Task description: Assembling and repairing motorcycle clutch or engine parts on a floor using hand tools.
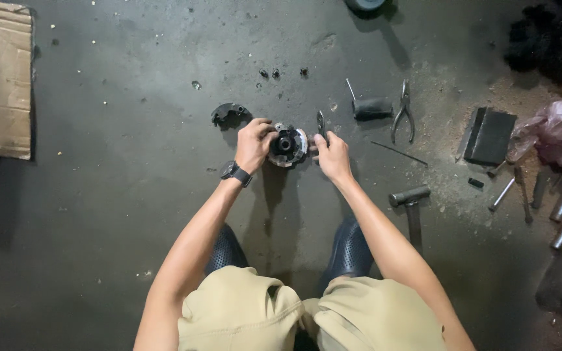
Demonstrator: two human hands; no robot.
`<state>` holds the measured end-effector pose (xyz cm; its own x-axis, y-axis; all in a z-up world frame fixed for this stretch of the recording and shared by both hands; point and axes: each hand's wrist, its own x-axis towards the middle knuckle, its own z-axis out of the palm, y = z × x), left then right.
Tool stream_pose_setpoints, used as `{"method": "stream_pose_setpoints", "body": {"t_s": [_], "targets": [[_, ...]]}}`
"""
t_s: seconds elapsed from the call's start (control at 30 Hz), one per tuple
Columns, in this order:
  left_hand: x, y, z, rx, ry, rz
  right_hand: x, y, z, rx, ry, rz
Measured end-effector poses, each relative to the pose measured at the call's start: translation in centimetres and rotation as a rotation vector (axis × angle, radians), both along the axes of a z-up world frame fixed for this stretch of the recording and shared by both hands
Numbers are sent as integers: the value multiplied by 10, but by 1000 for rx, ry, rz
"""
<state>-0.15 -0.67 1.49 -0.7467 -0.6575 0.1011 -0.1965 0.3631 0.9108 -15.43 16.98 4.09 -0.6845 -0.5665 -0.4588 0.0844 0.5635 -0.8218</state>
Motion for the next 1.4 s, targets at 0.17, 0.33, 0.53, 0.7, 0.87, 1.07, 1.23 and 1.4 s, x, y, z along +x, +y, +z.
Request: {"method": "stream_pose_setpoints", "body": {"t_s": [0.17,0.33,0.53,0.7,0.87,1.07,1.23,1.4], "targets": [[6,12,-7,65,-134,46,-4,-4,-27,-112,-298,-85],[23,10,17,-2,-121,105,-7,-8,-23,-184,-244,-66],[-3,-3,9,125,-81,110,-3,-8,10,39,80,62],[-26,-9,-9,-47,-197,-8,-6,0,21,20,48,21],[-33,-4,-27,16,-199,-1,-5,-1,19,-6,-89,15],[-34,-2,-36,-12,-239,13,0,-4,22,33,-157,69],[-30,-1,-24,-18,-219,2,1,-11,28,66,-165,102],[-19,-5,-4,-46,-155,-61,-2,-27,51,186,-201,218]]}}
